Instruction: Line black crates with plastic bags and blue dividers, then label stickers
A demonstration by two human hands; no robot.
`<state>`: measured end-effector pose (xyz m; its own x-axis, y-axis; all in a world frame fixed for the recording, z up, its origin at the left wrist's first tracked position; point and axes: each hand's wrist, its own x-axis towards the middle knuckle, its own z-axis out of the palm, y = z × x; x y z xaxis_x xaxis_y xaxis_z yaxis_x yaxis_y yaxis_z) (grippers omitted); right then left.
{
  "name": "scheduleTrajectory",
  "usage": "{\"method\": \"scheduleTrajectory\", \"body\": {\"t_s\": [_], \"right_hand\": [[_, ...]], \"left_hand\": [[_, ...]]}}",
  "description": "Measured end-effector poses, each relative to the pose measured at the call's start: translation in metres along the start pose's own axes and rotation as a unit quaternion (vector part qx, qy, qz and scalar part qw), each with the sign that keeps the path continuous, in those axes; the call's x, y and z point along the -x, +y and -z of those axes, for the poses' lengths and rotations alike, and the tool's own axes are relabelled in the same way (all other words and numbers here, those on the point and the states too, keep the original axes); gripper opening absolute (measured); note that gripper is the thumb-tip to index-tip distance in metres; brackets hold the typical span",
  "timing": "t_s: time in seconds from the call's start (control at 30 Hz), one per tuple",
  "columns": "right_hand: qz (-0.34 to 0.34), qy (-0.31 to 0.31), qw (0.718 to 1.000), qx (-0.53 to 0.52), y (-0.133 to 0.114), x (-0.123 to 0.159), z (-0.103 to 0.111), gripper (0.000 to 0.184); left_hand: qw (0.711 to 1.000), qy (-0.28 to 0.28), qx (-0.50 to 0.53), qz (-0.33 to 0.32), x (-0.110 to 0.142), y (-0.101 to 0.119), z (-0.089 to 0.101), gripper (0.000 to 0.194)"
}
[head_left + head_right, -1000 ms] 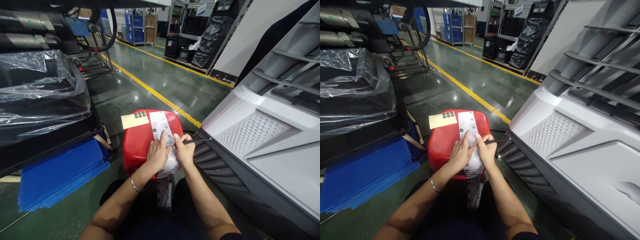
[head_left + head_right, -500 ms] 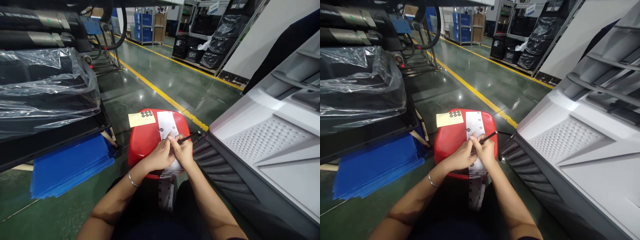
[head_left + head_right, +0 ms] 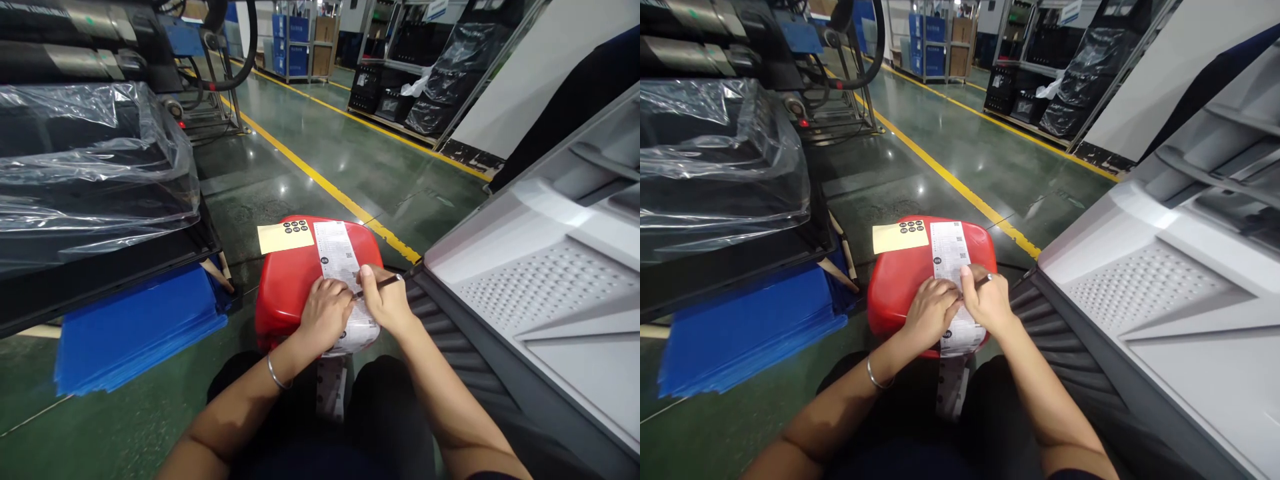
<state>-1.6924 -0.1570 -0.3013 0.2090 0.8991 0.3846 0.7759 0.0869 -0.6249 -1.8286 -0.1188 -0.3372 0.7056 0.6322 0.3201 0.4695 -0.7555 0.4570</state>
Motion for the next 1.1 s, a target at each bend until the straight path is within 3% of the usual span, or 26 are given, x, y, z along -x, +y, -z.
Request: {"method": "scheduleTrajectory", "body": {"t_s": [0.23, 0.33, 0.4, 0.47, 0.53, 0.57, 0.63, 0.7, 0.77, 0.9, 1.0, 1.1], "right_hand": [[-0.062, 0.026, 0.998, 0.015, 0.000, -0.009, -0.012, 0.055], [-0.074, -0.008, 0.995, -0.068, 0.004, -0.007, -0.003, 0.055], [-0.110, 0.008, 0.978, -0.174, 0.011, 0.005, 0.011, 0.054], [-0.182, 0.075, 0.953, -0.232, 0.023, 0.026, 0.028, 0.052], [-0.240, 0.122, 0.941, -0.203, 0.039, 0.055, 0.039, 0.049], [-0.249, 0.113, 0.946, -0.173, 0.048, 0.071, 0.041, 0.046], [-0.255, 0.072, 0.955, -0.132, 0.063, 0.103, 0.033, 0.041], [-0.265, 0.008, 0.956, -0.128, 0.074, 0.132, 0.013, 0.039], [-0.272, -0.006, 0.955, -0.118, 0.079, 0.153, -0.012, 0.041], [-0.223, 0.058, 0.965, -0.127, 0.073, 0.165, -0.046, 0.034], [-0.163, 0.079, 0.972, -0.146, 0.065, 0.156, -0.049, 0.022], [-0.152, 0.202, 0.962, -0.106, 0.066, 0.141, -0.044, 0.025]], "left_hand": [[1.000, 0.009, -0.012, 0.005, -0.001, 0.002, -0.002, 0.023], [1.000, 0.002, -0.017, 0.005, 0.000, 0.003, -0.001, 0.023], [1.000, -0.009, -0.019, -0.002, 0.002, 0.003, 0.001, 0.024], [0.999, -0.023, -0.022, -0.016, 0.004, 0.002, 0.003, 0.027], [0.999, -0.033, -0.030, -0.029, 0.006, 0.002, 0.003, 0.029], [0.998, -0.035, -0.035, -0.033, 0.006, 0.002, 0.003, 0.029], [0.998, -0.033, -0.049, -0.035, 0.005, 0.004, 0.002, 0.029], [0.997, -0.031, -0.060, -0.037, 0.002, 0.007, 0.002, 0.027], [0.997, -0.033, -0.066, -0.037, -0.002, 0.009, 0.003, 0.026], [0.996, -0.047, -0.071, -0.041, -0.008, 0.009, 0.005, 0.024], [0.995, -0.051, -0.075, -0.040, -0.010, 0.008, 0.002, 0.025], [0.994, -0.070, -0.072, -0.035, -0.012, 0.009, 0.001, 0.029]]}}
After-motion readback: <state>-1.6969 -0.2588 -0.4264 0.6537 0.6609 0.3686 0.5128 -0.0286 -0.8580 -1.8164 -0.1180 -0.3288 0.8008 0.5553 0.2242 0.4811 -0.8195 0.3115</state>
